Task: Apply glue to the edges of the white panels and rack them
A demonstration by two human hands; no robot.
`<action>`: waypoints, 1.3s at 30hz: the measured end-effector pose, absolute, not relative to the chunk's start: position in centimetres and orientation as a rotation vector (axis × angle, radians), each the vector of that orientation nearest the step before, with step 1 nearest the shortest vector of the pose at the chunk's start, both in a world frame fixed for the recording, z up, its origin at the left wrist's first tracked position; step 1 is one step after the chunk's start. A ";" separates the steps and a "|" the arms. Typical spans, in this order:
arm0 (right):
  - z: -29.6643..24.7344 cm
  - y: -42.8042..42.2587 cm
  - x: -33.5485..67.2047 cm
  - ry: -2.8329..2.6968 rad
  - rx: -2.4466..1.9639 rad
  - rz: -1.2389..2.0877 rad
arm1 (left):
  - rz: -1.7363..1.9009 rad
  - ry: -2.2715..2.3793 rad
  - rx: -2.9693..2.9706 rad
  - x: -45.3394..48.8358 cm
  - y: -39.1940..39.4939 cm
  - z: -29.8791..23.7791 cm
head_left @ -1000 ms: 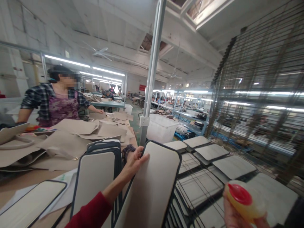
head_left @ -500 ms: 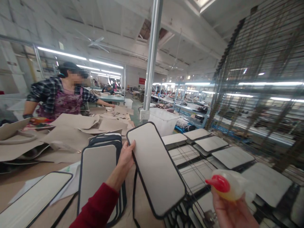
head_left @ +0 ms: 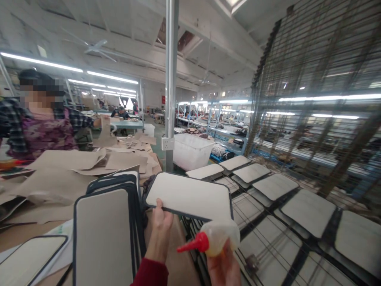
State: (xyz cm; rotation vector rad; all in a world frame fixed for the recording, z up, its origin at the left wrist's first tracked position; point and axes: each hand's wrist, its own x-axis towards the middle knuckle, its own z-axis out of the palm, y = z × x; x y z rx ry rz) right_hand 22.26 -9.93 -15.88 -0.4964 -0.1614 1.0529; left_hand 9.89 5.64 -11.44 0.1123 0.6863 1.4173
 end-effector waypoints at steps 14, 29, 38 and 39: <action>-12.2 -8.2 23.6 0.057 -0.479 1.051 | 1.039 0.520 0.282 6.6 -0.6 -13.5; -13.5 -10.6 23.8 -0.169 -0.483 1.129 | 0.863 0.670 1.872 13.9 8.6 -0.8; -15.3 -11.9 24.4 -0.247 -0.546 1.097 | 0.326 0.514 2.167 12.1 11.1 -1.6; -15.6 -12.5 24.9 -0.285 -0.587 1.063 | 0.333 0.525 2.155 11.4 11.1 -1.5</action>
